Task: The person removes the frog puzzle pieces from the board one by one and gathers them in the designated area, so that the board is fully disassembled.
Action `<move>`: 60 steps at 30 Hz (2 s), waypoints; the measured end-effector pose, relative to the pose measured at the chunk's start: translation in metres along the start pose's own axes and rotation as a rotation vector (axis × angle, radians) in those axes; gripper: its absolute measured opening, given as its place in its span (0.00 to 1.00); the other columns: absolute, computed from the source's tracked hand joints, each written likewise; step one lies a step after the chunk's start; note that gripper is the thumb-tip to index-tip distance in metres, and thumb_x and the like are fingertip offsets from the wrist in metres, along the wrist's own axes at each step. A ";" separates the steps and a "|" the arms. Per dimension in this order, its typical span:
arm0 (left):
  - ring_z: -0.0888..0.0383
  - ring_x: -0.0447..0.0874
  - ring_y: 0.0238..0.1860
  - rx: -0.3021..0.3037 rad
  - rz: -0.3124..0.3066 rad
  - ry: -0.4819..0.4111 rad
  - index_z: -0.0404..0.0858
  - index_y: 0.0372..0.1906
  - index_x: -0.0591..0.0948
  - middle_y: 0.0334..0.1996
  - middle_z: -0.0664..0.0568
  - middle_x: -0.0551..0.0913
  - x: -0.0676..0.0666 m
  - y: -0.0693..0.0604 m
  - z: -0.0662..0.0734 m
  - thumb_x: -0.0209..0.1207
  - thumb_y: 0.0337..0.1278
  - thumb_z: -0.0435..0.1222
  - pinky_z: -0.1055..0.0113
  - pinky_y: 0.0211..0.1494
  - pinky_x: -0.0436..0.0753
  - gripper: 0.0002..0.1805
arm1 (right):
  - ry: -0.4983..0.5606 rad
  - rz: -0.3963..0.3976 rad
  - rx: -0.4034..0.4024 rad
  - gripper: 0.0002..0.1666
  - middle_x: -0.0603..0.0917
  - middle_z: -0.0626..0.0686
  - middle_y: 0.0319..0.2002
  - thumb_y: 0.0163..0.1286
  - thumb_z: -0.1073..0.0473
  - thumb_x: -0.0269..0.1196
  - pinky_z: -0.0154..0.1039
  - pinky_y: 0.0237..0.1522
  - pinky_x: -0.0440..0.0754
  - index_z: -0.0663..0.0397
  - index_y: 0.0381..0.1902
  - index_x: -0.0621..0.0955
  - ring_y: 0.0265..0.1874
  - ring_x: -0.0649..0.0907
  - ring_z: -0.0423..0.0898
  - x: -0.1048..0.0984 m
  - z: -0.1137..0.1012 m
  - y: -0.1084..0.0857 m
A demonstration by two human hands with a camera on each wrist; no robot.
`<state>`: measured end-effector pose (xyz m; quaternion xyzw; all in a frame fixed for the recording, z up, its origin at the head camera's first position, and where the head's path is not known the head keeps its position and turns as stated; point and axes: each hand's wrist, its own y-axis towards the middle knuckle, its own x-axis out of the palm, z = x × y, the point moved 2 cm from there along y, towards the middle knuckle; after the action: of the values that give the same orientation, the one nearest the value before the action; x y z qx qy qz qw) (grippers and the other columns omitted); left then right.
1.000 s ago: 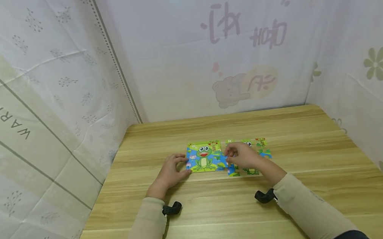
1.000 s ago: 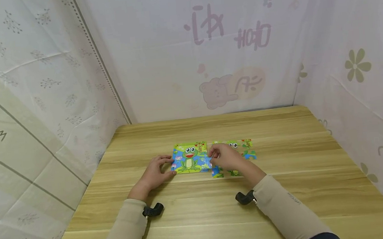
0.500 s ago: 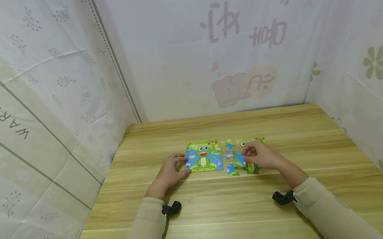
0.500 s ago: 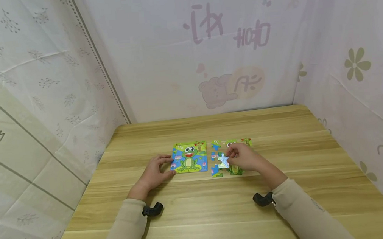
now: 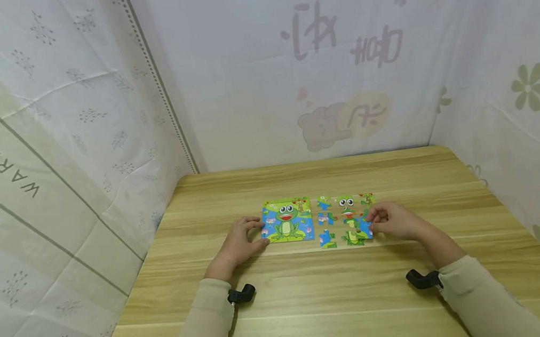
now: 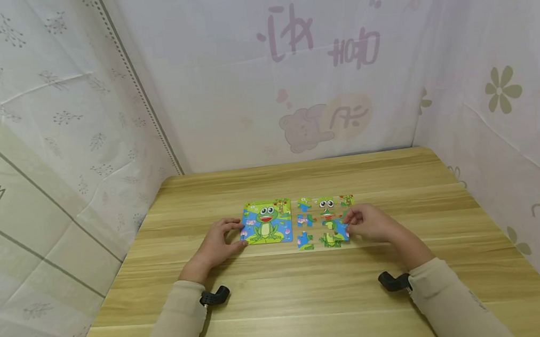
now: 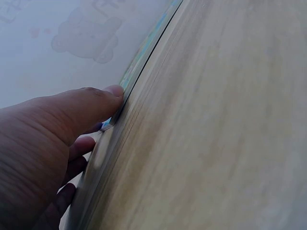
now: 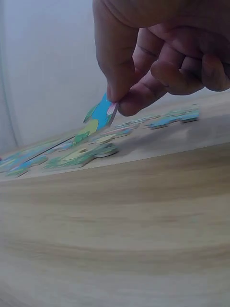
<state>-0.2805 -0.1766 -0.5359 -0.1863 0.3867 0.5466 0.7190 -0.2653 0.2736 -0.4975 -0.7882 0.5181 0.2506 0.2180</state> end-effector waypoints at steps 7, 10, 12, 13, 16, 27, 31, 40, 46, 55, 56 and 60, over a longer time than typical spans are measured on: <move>0.45 0.65 0.74 0.004 -0.002 -0.010 0.40 0.63 0.84 0.70 0.50 0.75 0.000 -0.001 -0.002 0.75 0.60 0.43 0.45 0.76 0.67 0.27 | -0.002 -0.035 0.010 0.06 0.85 0.52 0.36 0.71 0.64 0.70 0.37 0.32 0.80 0.59 0.43 0.84 0.36 0.82 0.49 -0.011 0.015 -0.005; 0.45 0.65 0.74 0.004 -0.007 -0.005 0.40 0.63 0.84 0.70 0.50 0.75 0.000 -0.001 -0.001 0.75 0.60 0.43 0.45 0.77 0.67 0.27 | 0.016 -0.057 0.043 0.07 0.85 0.53 0.35 0.70 0.64 0.70 0.37 0.31 0.80 0.60 0.43 0.84 0.35 0.82 0.50 -0.016 0.021 -0.009; 0.45 0.65 0.74 0.005 -0.009 0.003 0.40 0.63 0.84 0.70 0.50 0.75 0.000 0.000 -0.001 0.75 0.60 0.43 0.46 0.77 0.67 0.27 | 0.036 -0.072 0.061 0.08 0.86 0.53 0.34 0.70 0.64 0.70 0.36 0.30 0.79 0.61 0.43 0.83 0.34 0.82 0.50 -0.019 0.025 -0.011; 0.45 0.65 0.74 0.006 -0.009 0.004 0.40 0.63 0.84 0.70 0.50 0.75 0.000 0.000 -0.001 0.75 0.60 0.43 0.46 0.77 0.67 0.27 | 0.044 -0.075 0.069 0.08 0.86 0.54 0.34 0.69 0.64 0.71 0.36 0.30 0.79 0.61 0.43 0.83 0.33 0.82 0.50 -0.019 0.026 -0.012; 0.45 0.65 0.74 0.005 -0.010 0.007 0.40 0.63 0.84 0.70 0.49 0.75 -0.001 0.000 0.000 0.75 0.60 0.43 0.46 0.77 0.67 0.27 | 0.050 -0.080 0.079 0.10 0.86 0.54 0.32 0.68 0.63 0.72 0.36 0.30 0.78 0.61 0.43 0.83 0.32 0.81 0.48 -0.020 0.029 -0.014; 0.45 0.65 0.74 0.002 -0.015 0.008 0.40 0.63 0.84 0.70 0.49 0.75 -0.001 -0.001 0.001 0.75 0.61 0.43 0.45 0.76 0.68 0.27 | 0.071 -0.091 0.078 0.08 0.86 0.54 0.32 0.70 0.64 0.71 0.35 0.28 0.78 0.64 0.42 0.84 0.30 0.80 0.47 -0.018 0.031 -0.015; 0.45 0.65 0.74 0.000 -0.017 0.012 0.40 0.64 0.84 0.70 0.49 0.75 -0.001 0.000 0.001 0.75 0.61 0.43 0.46 0.76 0.67 0.27 | 0.078 -0.079 0.098 0.08 0.86 0.54 0.33 0.71 0.65 0.70 0.34 0.24 0.76 0.64 0.43 0.84 0.27 0.78 0.45 -0.018 0.032 -0.015; 0.45 0.64 0.74 0.001 -0.007 -0.004 0.41 0.63 0.84 0.70 0.50 0.75 -0.001 0.000 0.000 0.75 0.61 0.43 0.45 0.76 0.68 0.27 | 0.048 -0.056 0.114 0.07 0.85 0.53 0.33 0.72 0.65 0.69 0.34 0.24 0.74 0.63 0.44 0.84 0.26 0.75 0.43 -0.018 0.032 -0.014; 0.45 0.65 0.74 0.007 -0.001 -0.005 0.41 0.63 0.84 0.70 0.50 0.75 0.000 -0.001 0.000 0.75 0.61 0.43 0.45 0.75 0.69 0.27 | 0.042 -0.058 0.112 0.06 0.86 0.53 0.35 0.74 0.64 0.66 0.35 0.25 0.76 0.62 0.45 0.84 0.27 0.75 0.44 -0.019 0.033 -0.015; 0.45 0.65 0.74 0.010 0.003 0.003 0.41 0.62 0.84 0.70 0.50 0.75 0.000 -0.001 0.000 0.75 0.60 0.43 0.44 0.75 0.68 0.26 | 0.038 -0.061 0.106 0.07 0.85 0.53 0.36 0.74 0.63 0.66 0.35 0.25 0.75 0.62 0.45 0.84 0.28 0.75 0.44 -0.018 0.033 -0.014; 0.45 0.65 0.73 0.014 0.005 0.004 0.41 0.62 0.84 0.69 0.50 0.75 0.000 -0.001 -0.001 0.75 0.61 0.43 0.44 0.75 0.68 0.26 | 0.038 -0.059 0.112 0.07 0.85 0.53 0.36 0.74 0.63 0.66 0.35 0.25 0.75 0.62 0.45 0.84 0.28 0.75 0.45 -0.018 0.033 -0.014; 0.43 0.66 0.73 0.010 0.010 -0.038 0.39 0.63 0.84 0.69 0.49 0.76 -0.003 -0.001 -0.002 0.75 0.61 0.42 0.41 0.75 0.68 0.27 | 0.030 -0.052 0.111 0.07 0.84 0.54 0.36 0.74 0.63 0.66 0.36 0.26 0.77 0.62 0.46 0.84 0.30 0.77 0.47 -0.019 0.031 -0.011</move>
<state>-0.2810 -0.1804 -0.5352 -0.1705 0.3765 0.5516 0.7245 -0.2666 0.3104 -0.5088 -0.7919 0.5137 0.2037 0.2599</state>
